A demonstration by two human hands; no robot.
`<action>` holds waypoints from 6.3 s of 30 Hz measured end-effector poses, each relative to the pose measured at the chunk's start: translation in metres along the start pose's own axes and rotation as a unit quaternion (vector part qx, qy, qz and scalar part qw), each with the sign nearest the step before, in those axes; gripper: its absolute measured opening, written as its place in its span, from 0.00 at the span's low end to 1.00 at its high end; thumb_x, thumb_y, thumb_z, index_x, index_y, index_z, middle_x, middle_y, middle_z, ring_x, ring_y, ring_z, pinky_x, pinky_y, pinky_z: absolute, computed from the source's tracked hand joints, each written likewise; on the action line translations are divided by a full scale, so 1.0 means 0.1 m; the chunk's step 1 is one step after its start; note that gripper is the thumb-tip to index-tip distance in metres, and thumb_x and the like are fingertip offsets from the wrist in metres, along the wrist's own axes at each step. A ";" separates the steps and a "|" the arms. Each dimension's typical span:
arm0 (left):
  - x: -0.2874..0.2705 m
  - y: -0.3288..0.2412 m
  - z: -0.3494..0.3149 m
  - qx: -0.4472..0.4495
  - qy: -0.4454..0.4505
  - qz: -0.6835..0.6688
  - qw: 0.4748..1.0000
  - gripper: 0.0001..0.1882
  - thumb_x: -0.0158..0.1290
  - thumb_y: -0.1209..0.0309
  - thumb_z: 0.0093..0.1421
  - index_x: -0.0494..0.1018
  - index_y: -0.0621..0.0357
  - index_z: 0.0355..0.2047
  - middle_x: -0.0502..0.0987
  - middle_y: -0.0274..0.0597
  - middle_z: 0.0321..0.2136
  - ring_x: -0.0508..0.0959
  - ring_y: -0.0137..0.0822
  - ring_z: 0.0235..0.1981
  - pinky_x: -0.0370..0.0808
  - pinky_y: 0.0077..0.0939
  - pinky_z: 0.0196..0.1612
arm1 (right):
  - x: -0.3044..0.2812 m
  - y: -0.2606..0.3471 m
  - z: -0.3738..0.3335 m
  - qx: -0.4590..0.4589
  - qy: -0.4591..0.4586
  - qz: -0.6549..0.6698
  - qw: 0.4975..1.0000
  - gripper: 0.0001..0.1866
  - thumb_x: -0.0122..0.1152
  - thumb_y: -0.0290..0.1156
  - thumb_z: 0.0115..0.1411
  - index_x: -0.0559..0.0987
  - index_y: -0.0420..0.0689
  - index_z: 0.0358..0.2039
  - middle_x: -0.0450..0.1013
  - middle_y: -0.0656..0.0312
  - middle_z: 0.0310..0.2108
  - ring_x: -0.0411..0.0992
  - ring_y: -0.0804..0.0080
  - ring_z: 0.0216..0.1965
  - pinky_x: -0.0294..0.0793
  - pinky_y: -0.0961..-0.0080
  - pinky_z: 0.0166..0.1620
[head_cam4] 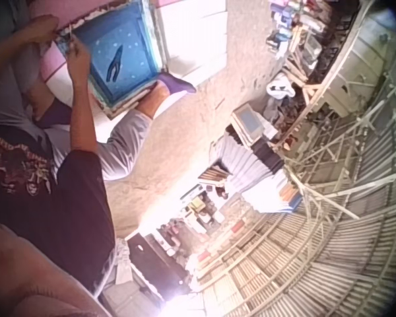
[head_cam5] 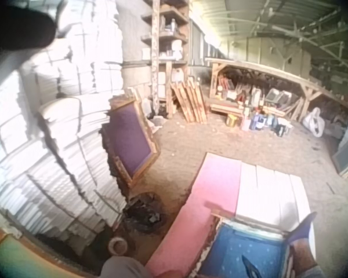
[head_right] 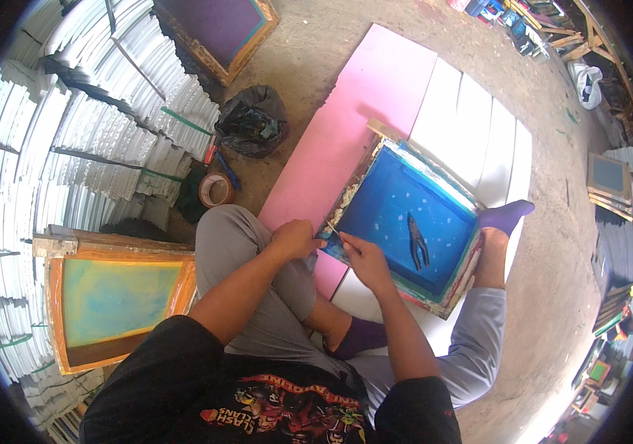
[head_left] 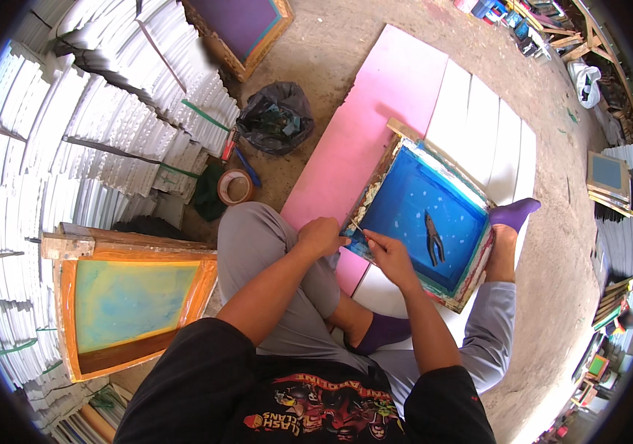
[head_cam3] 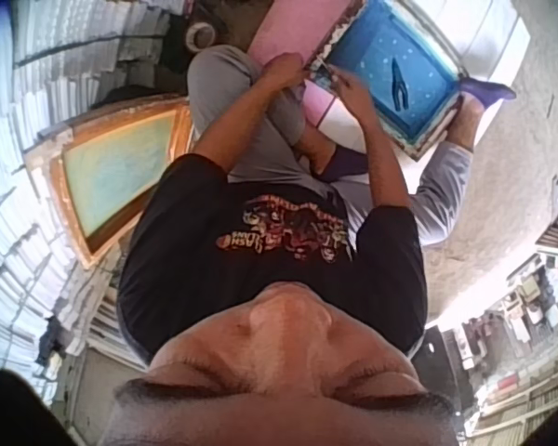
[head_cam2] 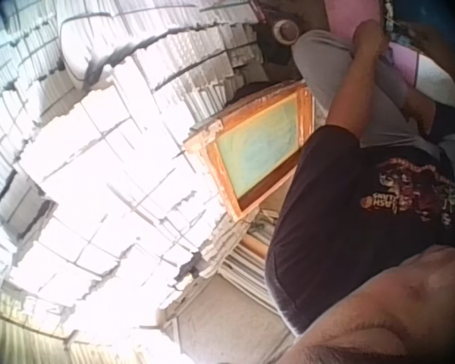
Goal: The person sits on the floor and uses a small tool to scrape or clean the edges of a blue screen printing frame. They then use pliers to adjust or remove parts of the frame's border. The task involves careful manual manipulation of the frame components.
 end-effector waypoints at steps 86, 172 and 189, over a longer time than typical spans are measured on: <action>0.24 -0.13 0.01 -0.002 -0.034 -0.035 0.999 0.27 0.54 0.48 0.70 0.83 0.65 0.43 0.83 0.61 0.43 0.83 0.60 0.48 0.78 0.54 0.51 | -0.17 -0.24 -0.36 0.086 -0.217 -0.183 0.955 0.25 0.61 0.50 0.67 0.84 0.37 0.46 0.81 0.40 0.40 0.80 0.40 0.46 0.76 0.53 0.49; 0.91 -0.03 0.09 -0.084 -0.175 -0.209 0.959 0.25 0.53 0.57 0.71 0.82 0.68 0.27 0.82 0.62 0.26 0.84 0.60 0.33 0.78 0.51 0.42 | -0.04 0.04 -0.09 -0.064 -0.030 -0.017 0.997 0.23 0.58 0.35 0.72 0.75 0.45 0.66 0.79 0.55 0.27 0.78 0.68 0.28 0.77 0.56 0.34; 0.96 0.05 0.12 -0.077 -0.195 -0.202 0.957 0.26 0.53 0.56 0.71 0.82 0.67 0.24 0.83 0.57 0.23 0.85 0.55 0.29 0.78 0.48 0.40 | -0.15 0.23 -0.12 0.199 0.066 0.205 0.956 0.21 0.57 0.35 0.74 0.77 0.47 0.65 0.76 0.63 0.25 0.70 0.80 0.23 0.69 0.78 0.26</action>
Point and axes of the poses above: each hand's wrist, its own z-axis towards the middle knuckle, its own x-axis out of the palm, y = z × x, the point moved 1 cm from there along z, towards the middle knuckle
